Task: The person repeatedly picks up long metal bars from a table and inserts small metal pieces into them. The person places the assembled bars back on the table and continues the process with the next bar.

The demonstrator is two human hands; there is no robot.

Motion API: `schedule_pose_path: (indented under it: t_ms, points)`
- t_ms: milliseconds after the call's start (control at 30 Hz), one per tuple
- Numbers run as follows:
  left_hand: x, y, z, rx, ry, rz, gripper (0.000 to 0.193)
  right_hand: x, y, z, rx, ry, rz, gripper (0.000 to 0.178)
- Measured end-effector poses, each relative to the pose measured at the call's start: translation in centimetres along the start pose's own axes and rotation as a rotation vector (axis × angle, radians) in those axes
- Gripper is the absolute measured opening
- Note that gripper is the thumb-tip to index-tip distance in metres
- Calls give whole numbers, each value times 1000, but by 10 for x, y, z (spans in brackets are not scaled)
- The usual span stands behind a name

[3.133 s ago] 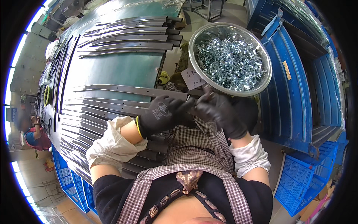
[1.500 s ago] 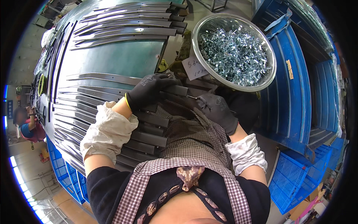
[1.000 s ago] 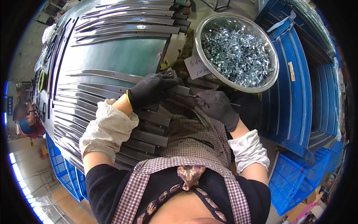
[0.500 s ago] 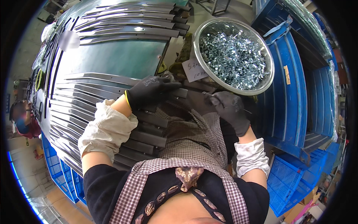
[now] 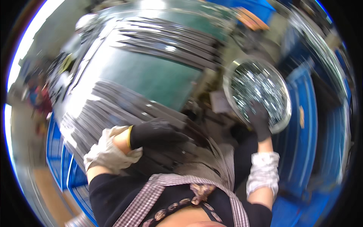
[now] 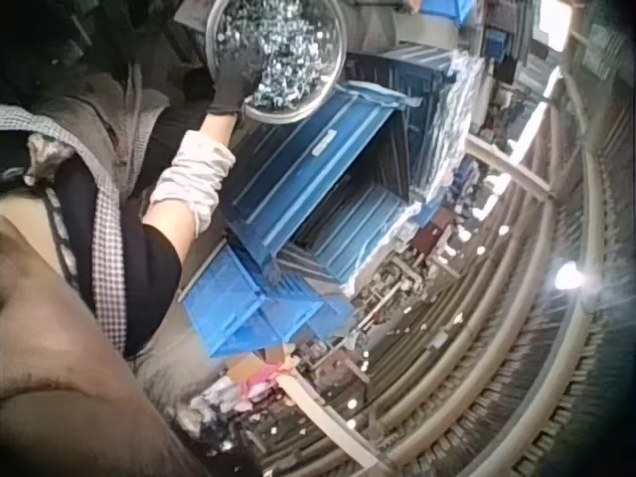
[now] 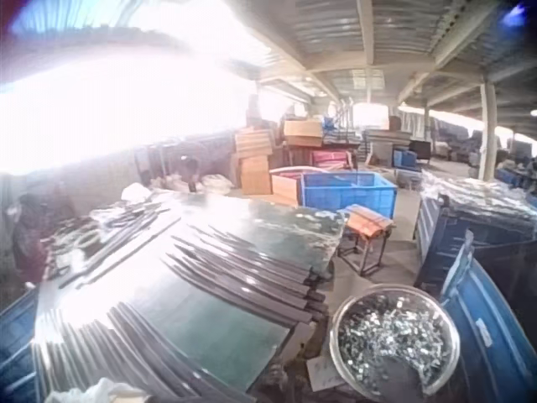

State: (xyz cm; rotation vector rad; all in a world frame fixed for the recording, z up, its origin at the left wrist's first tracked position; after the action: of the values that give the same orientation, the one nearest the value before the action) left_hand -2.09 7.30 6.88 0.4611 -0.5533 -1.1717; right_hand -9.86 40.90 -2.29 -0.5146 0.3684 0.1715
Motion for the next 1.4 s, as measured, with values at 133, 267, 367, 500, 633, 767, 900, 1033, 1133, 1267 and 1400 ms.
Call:
schedule_pose_path:
  t_ms: [133, 267, 367, 500, 633, 767, 900, 1033, 1133, 1267, 1400]
  points:
    - [5, -25, 39, 176, 85, 4, 33, 0, 28, -48, 182, -175, -46, 44]
    - [-11, -85, 94, 40, 376, 212, 34, -8, 26, -45, 72, -170, -39, 18]
    - [-30, -144, 118, -320, 511, 337, 47, -13, 9, -29, 85, -118, -54, 15]
    - [-54, -193, 131, -655, 692, 329, 66, -14, 29, -16, 31, -61, -53, 12]
    - [-58, -213, 116, -671, 762, 346, 73, -15, 37, 4, -74, 12, -155, 19]
    - [-56, -204, 119, -627, 764, 364, 69, -15, 68, 11, -184, 17, -250, 19]
    - [-54, -205, 121, -638, 788, 407, 60, -10, 81, 9, -487, -5, -378, 18]
    - [-63, -197, 123, -723, 846, 423, 44, 2, 95, 14, -814, 82, -512, 11]
    - [-58, -205, 105, -776, 965, 294, 27, 6, 82, 30, -1007, 156, -574, 12]
    - [-85, -192, 75, -677, 795, 172, 18, 19, 96, 39, -1353, 242, -695, 17]
    - [-86, -129, 55, -644, 596, 187, 23, 25, 108, 23, -1424, 306, -782, 21]
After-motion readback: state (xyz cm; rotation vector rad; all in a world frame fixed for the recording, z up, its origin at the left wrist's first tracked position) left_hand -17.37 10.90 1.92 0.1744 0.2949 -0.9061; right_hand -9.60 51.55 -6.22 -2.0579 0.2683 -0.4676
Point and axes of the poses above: each hand's wrist, its own x-axis away from the middle knuckle, its own z-axis out of the back of the hand, y = z × x, the point moved 9 cm from there along -x, towards the middle knuckle
